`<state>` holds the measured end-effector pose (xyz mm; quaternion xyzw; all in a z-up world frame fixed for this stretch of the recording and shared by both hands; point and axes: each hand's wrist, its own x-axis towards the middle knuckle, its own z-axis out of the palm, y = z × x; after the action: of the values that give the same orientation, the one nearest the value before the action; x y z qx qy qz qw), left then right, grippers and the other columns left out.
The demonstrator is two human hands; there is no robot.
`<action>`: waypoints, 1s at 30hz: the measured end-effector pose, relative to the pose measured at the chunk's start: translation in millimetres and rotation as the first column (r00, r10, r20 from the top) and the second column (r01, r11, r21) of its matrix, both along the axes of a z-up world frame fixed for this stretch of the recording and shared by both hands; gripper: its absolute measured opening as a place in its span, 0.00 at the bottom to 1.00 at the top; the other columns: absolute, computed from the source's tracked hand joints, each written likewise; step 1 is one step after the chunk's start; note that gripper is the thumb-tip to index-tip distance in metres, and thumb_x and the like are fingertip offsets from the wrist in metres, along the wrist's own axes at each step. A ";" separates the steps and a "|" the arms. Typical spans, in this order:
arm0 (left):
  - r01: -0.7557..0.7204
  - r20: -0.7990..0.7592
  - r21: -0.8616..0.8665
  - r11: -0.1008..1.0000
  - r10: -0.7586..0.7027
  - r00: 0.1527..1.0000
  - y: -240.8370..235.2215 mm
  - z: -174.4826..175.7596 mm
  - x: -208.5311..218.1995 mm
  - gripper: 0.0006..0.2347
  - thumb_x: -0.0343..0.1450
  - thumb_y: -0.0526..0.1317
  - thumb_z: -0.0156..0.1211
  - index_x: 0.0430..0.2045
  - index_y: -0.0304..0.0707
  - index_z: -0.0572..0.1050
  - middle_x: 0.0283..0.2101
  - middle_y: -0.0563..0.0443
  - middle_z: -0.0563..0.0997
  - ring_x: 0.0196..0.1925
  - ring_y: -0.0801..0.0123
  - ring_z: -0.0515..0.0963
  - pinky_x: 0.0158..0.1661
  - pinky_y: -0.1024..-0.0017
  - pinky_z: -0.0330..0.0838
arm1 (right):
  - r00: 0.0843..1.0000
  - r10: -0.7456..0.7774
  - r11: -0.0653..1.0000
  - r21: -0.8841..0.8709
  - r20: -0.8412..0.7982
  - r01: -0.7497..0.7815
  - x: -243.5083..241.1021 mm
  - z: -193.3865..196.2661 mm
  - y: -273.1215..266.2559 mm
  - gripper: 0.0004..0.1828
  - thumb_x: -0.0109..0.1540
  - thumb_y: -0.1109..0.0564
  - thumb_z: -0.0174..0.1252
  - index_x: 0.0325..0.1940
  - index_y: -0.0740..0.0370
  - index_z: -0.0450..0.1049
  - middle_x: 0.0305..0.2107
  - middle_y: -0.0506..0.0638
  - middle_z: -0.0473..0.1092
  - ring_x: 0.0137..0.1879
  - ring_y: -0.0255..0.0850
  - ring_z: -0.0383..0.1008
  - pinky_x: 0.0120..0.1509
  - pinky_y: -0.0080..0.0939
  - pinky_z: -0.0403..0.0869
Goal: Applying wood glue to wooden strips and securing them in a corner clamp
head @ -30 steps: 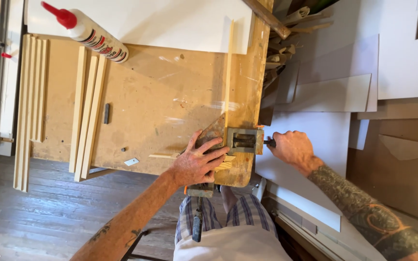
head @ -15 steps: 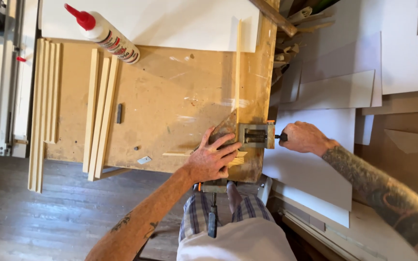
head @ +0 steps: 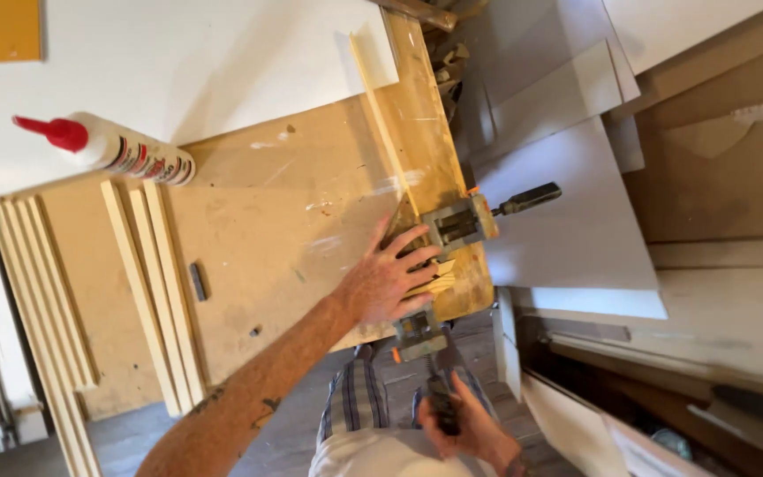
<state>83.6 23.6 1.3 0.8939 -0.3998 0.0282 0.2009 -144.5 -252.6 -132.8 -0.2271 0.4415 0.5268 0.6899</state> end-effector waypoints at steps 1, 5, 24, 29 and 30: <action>-0.014 -0.089 0.053 0.998 0.018 0.996 0.4 1.7 -1.6 0.17 0.76 0.56 0.47 0.45 0.48 0.79 0.63 0.50 0.74 0.73 0.48 0.61 0.66 0.23 0.48 | 0.882 -0.413 0.907 -0.187 -0.229 0.376 -27.8 -30.7 11.8 0.28 0.54 0.37 0.70 0.41 0.64 0.76 0.36 0.58 0.77 0.38 0.43 0.79 0.48 0.38 0.80; -0.011 0.033 0.042 0.999 0.010 0.999 1.4 -6.7 -2.6 0.17 0.74 0.58 0.55 0.44 0.48 0.78 0.62 0.51 0.72 0.72 0.50 0.60 0.49 0.35 0.77 | 0.991 -0.042 0.999 -0.008 0.130 0.044 1.9 45.8 27.9 0.28 0.69 0.32 0.48 0.30 0.57 0.60 0.15 0.37 0.44 0.15 0.24 0.38 0.17 0.30 0.37; -0.090 -0.007 -0.034 0.995 0.090 0.996 -1.2 -2.1 -4.6 0.19 0.72 0.56 0.58 0.48 0.44 0.79 0.62 0.50 0.74 0.72 0.51 0.62 0.55 0.26 0.66 | 0.251 0.912 0.216 -0.900 0.324 0.378 53.9 165.3 84.3 0.45 0.54 0.45 0.71 0.69 0.65 0.61 0.62 0.60 0.64 0.68 0.50 0.65 0.72 0.55 0.66; -0.144 -0.146 -0.146 0.979 0.122 0.982 13.4 2.4 -20.1 0.22 0.73 0.50 0.59 0.60 0.44 0.72 0.70 0.43 0.66 0.76 0.47 0.57 0.69 0.32 0.47 | 0.091 0.952 0.224 -0.866 0.293 0.447 114.4 171.6 127.0 0.60 0.49 0.47 0.77 0.78 0.61 0.50 0.73 0.64 0.52 0.76 0.60 0.54 0.73 0.66 0.64; -0.272 -0.202 -0.210 0.939 0.231 0.952 28.0 2.0 -28.2 0.21 0.72 0.46 0.61 0.60 0.43 0.72 0.66 0.43 0.69 0.71 0.47 0.65 0.65 0.42 0.58 | 0.091 0.961 0.191 -0.862 0.262 0.469 115.3 166.2 130.5 0.58 0.49 0.49 0.76 0.78 0.61 0.53 0.71 0.60 0.55 0.74 0.56 0.58 0.71 0.61 0.67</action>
<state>55.4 51.6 3.3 0.9065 -0.2566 0.0226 0.3345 -29.2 -122.1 33.4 -0.9469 0.0199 0.0311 0.3195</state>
